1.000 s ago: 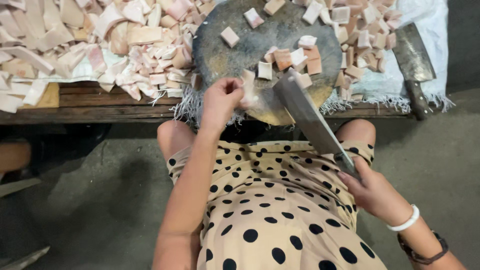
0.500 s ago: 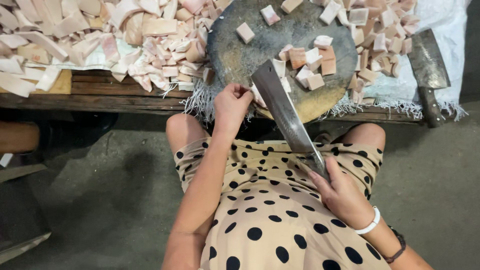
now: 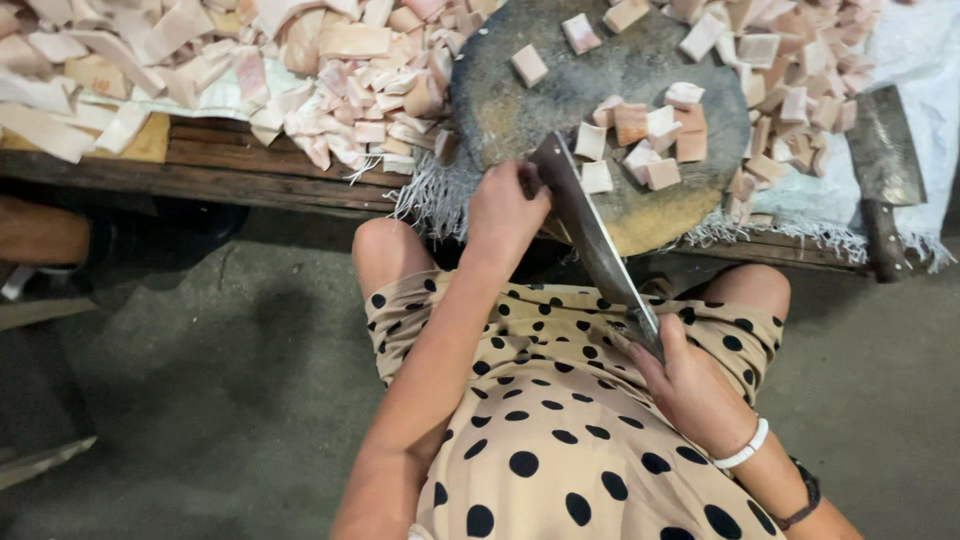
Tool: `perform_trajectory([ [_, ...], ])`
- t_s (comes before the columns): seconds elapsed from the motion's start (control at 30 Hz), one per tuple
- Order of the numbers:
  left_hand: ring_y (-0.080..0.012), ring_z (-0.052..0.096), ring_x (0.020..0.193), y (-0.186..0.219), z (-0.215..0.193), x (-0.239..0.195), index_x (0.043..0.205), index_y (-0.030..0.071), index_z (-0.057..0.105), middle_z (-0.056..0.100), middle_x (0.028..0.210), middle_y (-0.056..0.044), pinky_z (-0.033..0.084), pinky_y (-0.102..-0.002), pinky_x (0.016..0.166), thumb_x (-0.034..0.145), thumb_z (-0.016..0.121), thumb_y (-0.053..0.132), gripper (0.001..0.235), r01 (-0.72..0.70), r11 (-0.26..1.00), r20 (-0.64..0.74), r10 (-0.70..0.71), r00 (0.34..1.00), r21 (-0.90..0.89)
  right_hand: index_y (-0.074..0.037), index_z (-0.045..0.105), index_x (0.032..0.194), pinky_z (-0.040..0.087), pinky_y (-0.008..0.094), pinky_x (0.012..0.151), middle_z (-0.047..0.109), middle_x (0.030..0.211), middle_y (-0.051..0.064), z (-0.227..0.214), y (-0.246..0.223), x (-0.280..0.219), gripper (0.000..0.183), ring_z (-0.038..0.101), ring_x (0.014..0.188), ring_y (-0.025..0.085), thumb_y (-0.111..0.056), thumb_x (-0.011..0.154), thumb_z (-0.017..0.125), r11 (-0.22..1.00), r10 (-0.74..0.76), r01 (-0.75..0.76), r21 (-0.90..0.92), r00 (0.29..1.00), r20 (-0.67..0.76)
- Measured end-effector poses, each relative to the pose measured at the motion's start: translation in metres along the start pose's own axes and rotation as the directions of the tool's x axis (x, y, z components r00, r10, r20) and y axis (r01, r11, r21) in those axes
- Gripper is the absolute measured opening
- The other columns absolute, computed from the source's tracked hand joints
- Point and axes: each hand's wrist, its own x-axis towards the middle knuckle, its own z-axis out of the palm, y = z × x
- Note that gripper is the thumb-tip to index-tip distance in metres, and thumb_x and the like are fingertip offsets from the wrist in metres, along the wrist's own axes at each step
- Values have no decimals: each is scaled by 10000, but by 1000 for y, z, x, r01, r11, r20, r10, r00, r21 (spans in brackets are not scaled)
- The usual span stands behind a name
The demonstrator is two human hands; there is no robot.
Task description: The person cuts slabs of animal fat into small cubes using a large cleaver on a wooden cutting board.
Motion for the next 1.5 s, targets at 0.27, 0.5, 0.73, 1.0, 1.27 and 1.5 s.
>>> perform_trajectory([
  [0.27, -362, 710, 964, 20, -13, 13, 966, 60, 713, 718, 1022, -177, 564, -459, 860, 781, 769, 237, 262, 101, 971, 263, -158, 952, 217, -29, 423, 1027, 486, 519, 592, 655, 676, 272, 1, -6, 8, 315, 646, 653, 472, -283, 954, 596, 993, 119, -120, 9, 991, 61],
  [0.5, -390, 666, 914, 16, 2, -19, 896, 62, 635, 627, 1001, -162, 544, -506, 765, 733, 760, 141, 220, -163, 974, 104, 147, 984, 155, -13, 397, 1051, 474, 535, 550, 620, 667, 288, 10, -4, 37, 330, 623, 631, 497, -259, 962, 598, 999, -34, 35, 23, 999, -37],
  [0.73, -368, 624, 931, -1, 12, -22, 962, 79, 572, 601, 976, -116, 535, -470, 765, 693, 721, 64, 308, -337, 937, 8, 338, 941, 96, -41, 409, 1063, 479, 551, 551, 633, 617, 278, 8, 2, 27, 342, 645, 576, 481, -314, 957, 585, 992, 115, -115, -54, 993, 9],
  [1.0, -373, 624, 909, -3, 19, -34, 892, 63, 566, 599, 906, -132, 525, -470, 776, 710, 740, 90, 253, -371, 927, -38, 370, 928, -46, -42, 413, 1039, 489, 464, 449, 634, 530, 199, 5, -9, 31, 344, 646, 425, 345, -329, 1009, 601, 970, 244, -245, 3, 966, 89],
  [1.27, -139, 663, 782, -28, -1, -49, 901, 71, 735, 712, 886, -51, 551, -280, 692, 790, 755, 52, 114, 8, 891, -9, -13, 1000, -455, -46, 422, 1055, 465, 410, 398, 597, 545, 131, 1, -11, 52, 318, 593, 402, 258, -285, 974, 614, 958, 216, -233, 167, 970, 114],
  [1.5, -285, 640, 826, -234, -149, 69, 921, 13, 669, 671, 878, -145, 518, -405, 771, 862, 712, 28, 74, -17, 993, -619, 88, 781, 120, -49, 513, 1032, 439, 312, 387, 537, 662, 34, -22, -6, 48, 198, 512, 423, 142, -230, 980, 573, 689, 233, -348, 636, 937, 260],
])
